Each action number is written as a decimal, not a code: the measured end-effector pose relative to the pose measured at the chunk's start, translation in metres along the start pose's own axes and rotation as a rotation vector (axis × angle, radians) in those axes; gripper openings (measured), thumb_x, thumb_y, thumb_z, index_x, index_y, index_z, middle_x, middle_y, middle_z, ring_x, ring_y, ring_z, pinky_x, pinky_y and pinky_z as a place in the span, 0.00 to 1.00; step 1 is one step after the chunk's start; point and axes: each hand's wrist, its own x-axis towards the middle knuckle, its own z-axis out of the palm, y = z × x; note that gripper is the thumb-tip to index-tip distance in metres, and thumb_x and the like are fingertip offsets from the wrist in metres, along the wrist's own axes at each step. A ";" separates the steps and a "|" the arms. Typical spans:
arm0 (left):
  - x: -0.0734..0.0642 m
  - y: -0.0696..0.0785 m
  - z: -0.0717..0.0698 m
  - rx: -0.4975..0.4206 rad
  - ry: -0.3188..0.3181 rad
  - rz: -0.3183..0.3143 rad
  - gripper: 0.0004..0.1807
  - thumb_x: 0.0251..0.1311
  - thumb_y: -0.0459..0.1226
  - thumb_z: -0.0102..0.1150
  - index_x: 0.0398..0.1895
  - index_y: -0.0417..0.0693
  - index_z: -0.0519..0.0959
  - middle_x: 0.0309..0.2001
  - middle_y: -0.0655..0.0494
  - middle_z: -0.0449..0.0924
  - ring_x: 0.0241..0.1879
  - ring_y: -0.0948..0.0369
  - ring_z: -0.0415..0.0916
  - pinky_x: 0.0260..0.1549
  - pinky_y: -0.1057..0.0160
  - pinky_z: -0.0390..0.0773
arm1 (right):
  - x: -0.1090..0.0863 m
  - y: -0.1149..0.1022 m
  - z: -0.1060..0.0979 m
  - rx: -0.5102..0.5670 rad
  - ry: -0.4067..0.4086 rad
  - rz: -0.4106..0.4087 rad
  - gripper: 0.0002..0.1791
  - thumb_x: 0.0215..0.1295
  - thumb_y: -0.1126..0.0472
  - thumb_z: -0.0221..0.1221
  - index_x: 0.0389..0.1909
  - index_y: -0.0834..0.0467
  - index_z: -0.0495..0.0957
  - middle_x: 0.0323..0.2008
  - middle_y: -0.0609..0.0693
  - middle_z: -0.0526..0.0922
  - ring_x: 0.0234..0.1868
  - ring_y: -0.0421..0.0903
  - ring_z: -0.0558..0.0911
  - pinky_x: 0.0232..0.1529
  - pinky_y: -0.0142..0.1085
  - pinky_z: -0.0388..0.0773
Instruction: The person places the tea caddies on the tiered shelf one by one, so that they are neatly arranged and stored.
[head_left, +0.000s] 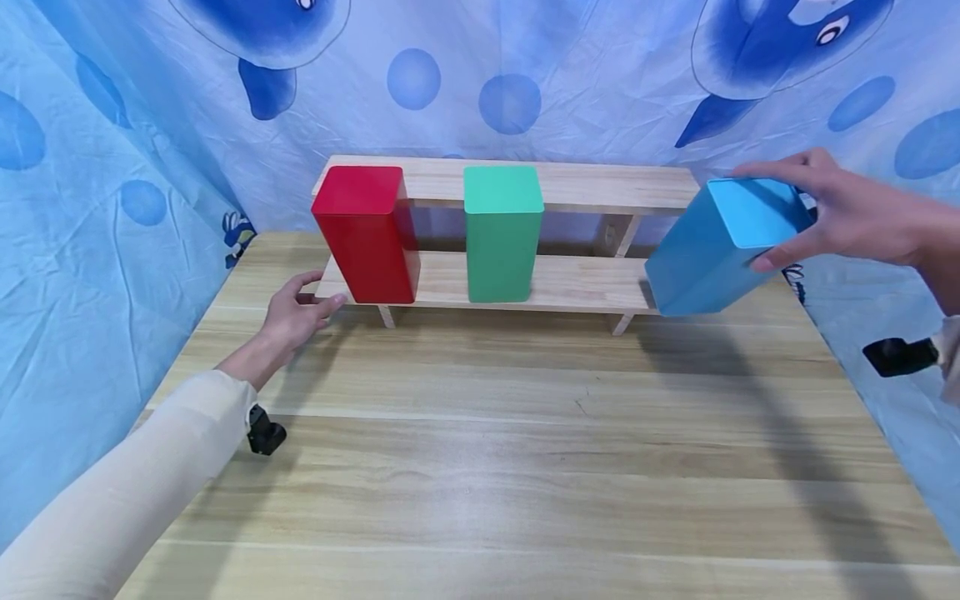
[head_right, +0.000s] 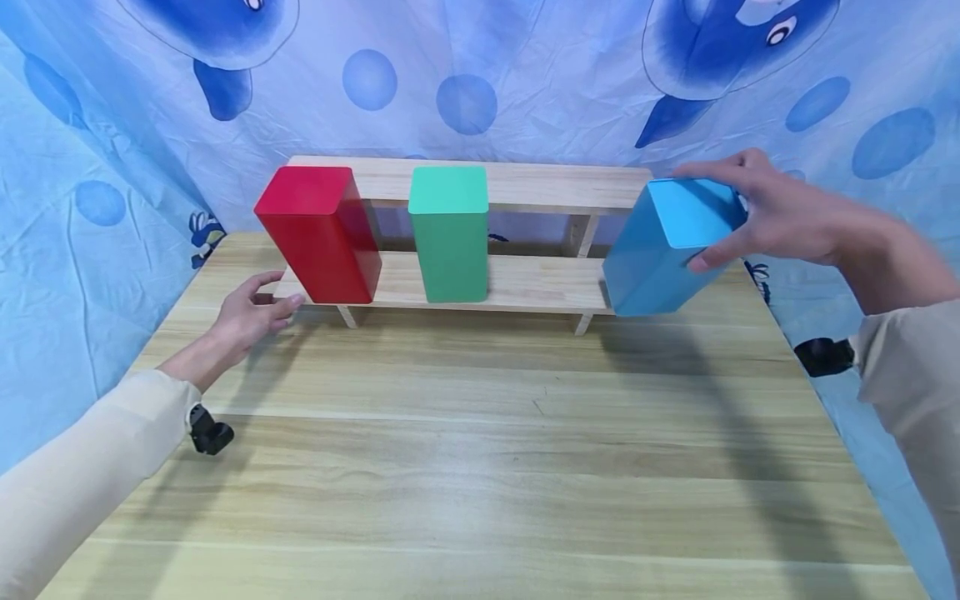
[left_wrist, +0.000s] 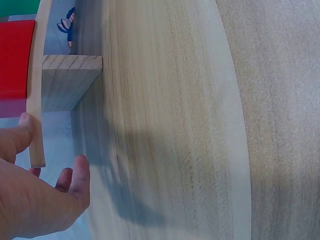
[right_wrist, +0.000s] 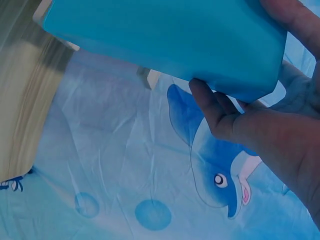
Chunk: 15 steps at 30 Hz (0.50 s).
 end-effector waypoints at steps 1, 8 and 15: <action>0.000 0.000 0.000 0.001 0.001 -0.001 0.44 0.63 0.51 0.58 0.76 0.51 0.49 0.60 0.38 0.64 0.54 0.50 0.70 0.55 0.51 0.76 | 0.002 -0.002 0.000 0.007 -0.002 -0.003 0.61 0.49 0.61 0.74 0.77 0.45 0.43 0.65 0.68 0.39 0.58 0.77 0.47 0.44 0.77 0.57; 0.000 -0.001 0.000 0.003 0.002 -0.007 0.43 0.64 0.51 0.57 0.76 0.50 0.49 0.60 0.38 0.63 0.54 0.49 0.70 0.56 0.51 0.75 | 0.015 -0.011 0.004 0.046 -0.035 -0.001 0.58 0.50 0.59 0.73 0.76 0.42 0.45 0.64 0.67 0.42 0.59 0.76 0.49 0.47 0.75 0.58; 0.001 -0.001 0.001 -0.002 0.001 -0.010 0.43 0.64 0.51 0.58 0.76 0.50 0.49 0.60 0.37 0.63 0.56 0.46 0.70 0.56 0.51 0.75 | 0.025 -0.019 0.005 0.090 -0.053 -0.015 0.56 0.53 0.58 0.72 0.76 0.38 0.46 0.65 0.64 0.43 0.61 0.73 0.50 0.49 0.73 0.62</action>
